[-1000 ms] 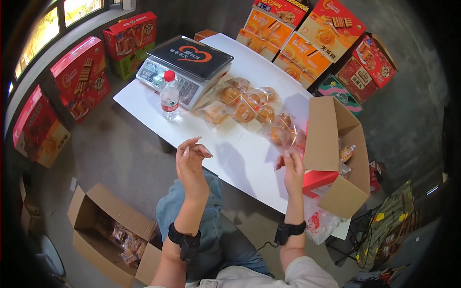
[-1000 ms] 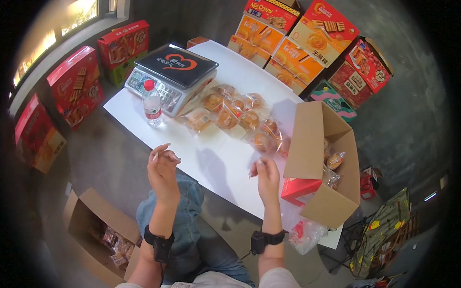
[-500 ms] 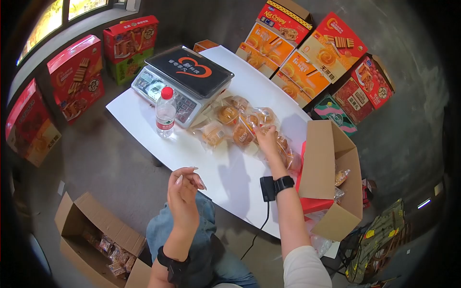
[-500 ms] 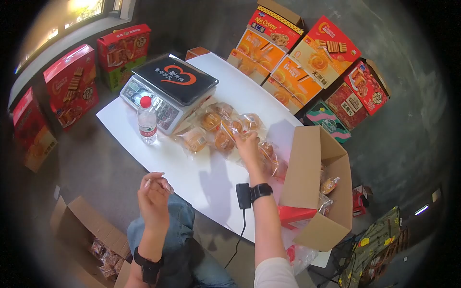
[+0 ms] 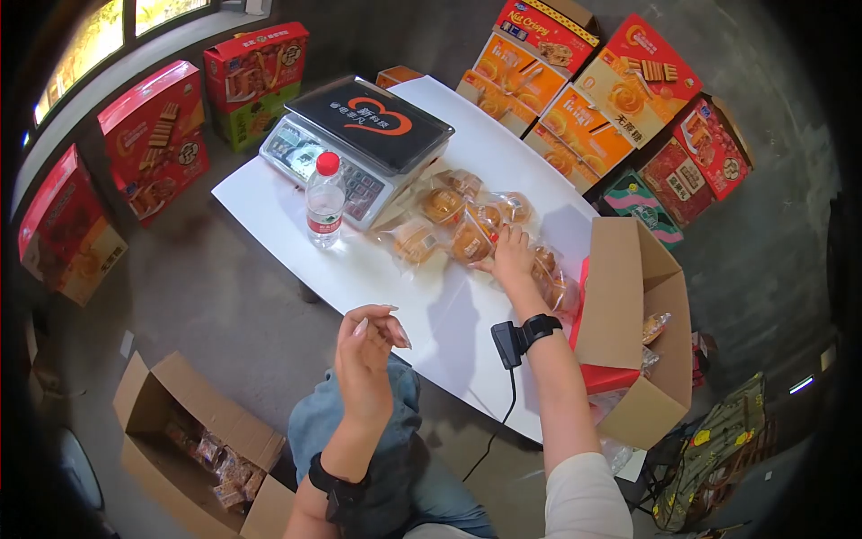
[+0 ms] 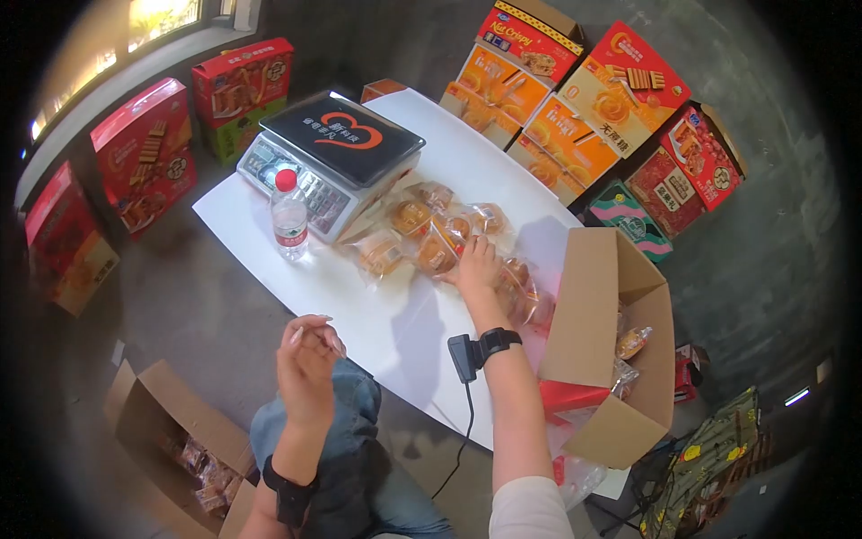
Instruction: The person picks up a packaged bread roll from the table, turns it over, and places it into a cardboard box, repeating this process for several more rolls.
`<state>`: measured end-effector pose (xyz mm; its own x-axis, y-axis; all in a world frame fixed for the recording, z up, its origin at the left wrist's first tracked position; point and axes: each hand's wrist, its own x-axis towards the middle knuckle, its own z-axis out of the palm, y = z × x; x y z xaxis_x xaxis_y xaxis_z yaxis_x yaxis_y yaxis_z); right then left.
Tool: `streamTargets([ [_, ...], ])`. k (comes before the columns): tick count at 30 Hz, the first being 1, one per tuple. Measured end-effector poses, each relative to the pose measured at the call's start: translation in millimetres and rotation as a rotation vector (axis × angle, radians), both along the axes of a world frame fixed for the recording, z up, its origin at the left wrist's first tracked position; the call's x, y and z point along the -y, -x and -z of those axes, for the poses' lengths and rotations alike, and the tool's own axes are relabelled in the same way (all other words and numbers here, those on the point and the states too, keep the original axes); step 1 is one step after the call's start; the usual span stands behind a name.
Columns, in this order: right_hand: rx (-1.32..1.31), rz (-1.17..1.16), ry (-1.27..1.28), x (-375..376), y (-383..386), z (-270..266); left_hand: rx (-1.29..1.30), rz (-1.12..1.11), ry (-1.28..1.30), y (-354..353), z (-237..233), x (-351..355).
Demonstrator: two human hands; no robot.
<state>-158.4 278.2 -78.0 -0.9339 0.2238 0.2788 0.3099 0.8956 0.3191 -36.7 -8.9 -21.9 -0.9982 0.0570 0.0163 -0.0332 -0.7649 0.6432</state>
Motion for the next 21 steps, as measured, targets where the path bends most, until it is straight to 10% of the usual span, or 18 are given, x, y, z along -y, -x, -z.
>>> streamTargets([
  [14, -0.009, -0.131, -0.292, 5.0, -6.6, 13.2, -0.013, 0.004, 0.017, 2.4, 3.6, -2.8],
  [21, -0.008, -0.447, 0.107, -1.7, -34.9, 6.0, -0.008, 0.011, 0.049, 0.6, 4.5, -6.1],
])
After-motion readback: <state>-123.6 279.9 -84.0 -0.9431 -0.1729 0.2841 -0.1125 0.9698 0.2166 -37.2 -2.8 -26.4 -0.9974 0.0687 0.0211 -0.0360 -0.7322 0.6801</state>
